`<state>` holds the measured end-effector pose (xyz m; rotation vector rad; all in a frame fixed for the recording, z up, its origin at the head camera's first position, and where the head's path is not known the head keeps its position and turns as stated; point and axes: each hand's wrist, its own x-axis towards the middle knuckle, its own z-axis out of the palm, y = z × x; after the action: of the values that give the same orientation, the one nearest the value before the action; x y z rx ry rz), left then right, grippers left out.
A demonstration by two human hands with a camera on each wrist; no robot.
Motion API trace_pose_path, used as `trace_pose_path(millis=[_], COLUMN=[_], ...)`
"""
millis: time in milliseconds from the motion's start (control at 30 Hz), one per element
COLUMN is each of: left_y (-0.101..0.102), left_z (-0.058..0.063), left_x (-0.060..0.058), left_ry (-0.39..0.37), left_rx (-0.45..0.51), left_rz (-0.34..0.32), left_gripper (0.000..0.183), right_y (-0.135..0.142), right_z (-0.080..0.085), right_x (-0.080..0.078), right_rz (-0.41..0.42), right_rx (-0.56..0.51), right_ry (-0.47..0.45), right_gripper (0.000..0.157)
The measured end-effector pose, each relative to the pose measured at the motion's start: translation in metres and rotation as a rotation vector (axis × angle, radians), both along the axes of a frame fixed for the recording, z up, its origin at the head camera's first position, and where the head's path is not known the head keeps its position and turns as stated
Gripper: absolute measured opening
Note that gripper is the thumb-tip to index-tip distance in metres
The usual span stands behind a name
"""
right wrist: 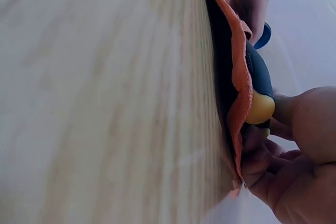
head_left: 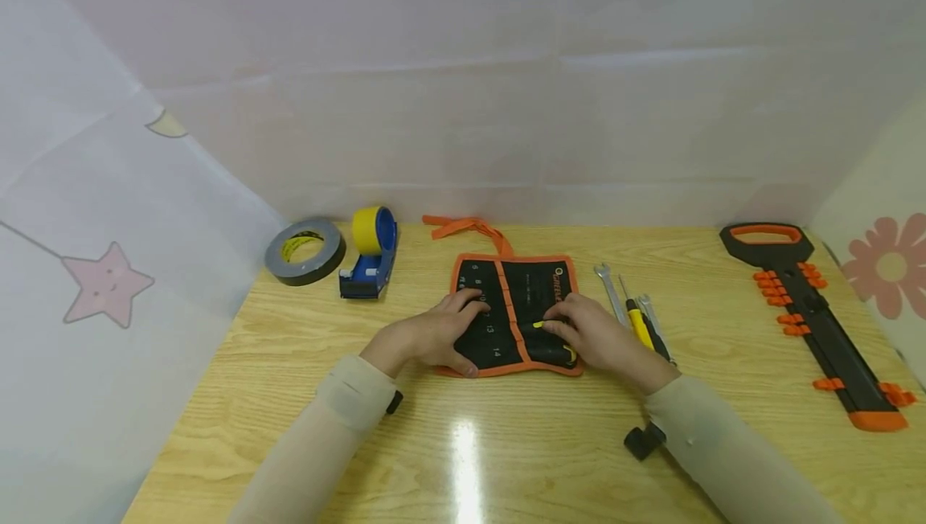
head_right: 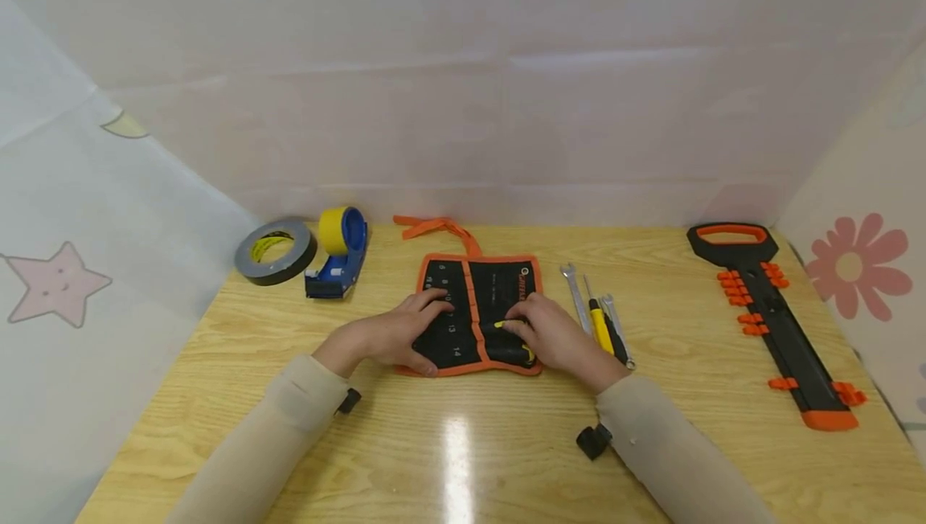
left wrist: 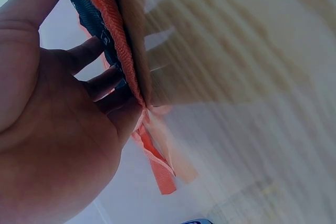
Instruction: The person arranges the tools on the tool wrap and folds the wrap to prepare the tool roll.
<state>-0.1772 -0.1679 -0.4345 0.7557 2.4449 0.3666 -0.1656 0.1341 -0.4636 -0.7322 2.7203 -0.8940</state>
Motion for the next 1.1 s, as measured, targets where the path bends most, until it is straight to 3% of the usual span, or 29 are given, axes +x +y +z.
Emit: trace_pose_path(millis=[233,500,733,867,1100], left_y=[0.001,0.002,0.002,0.001,0.001], left_z=[0.001,0.002,0.001,0.002,0.001], left_x=[0.0,0.001,0.001,0.001,0.001], left_ry=[-0.001,-0.002,-0.002,-0.003,-0.001], left_rx=[0.009,0.003,0.006,0.003,-0.001], left_rz=[0.007,0.01,0.002,0.001,-0.002], left_gripper=[0.104,0.105,0.105,0.105,0.105], right_y=[-0.005,-0.001,0.008,0.019,0.049], right_z=[0.002,-0.003,0.0,0.009,0.019], right_x=[0.003,0.003,0.005,0.006,0.008], right_rz=[0.014,-0.034,-0.034,-0.11,-0.274], right_rx=[0.016,-0.046,-0.014,-0.018,0.046], right_ry=[0.036,-0.028,0.003,0.023,0.12], right_gripper=[0.025,0.028,0.035,0.042,0.029])
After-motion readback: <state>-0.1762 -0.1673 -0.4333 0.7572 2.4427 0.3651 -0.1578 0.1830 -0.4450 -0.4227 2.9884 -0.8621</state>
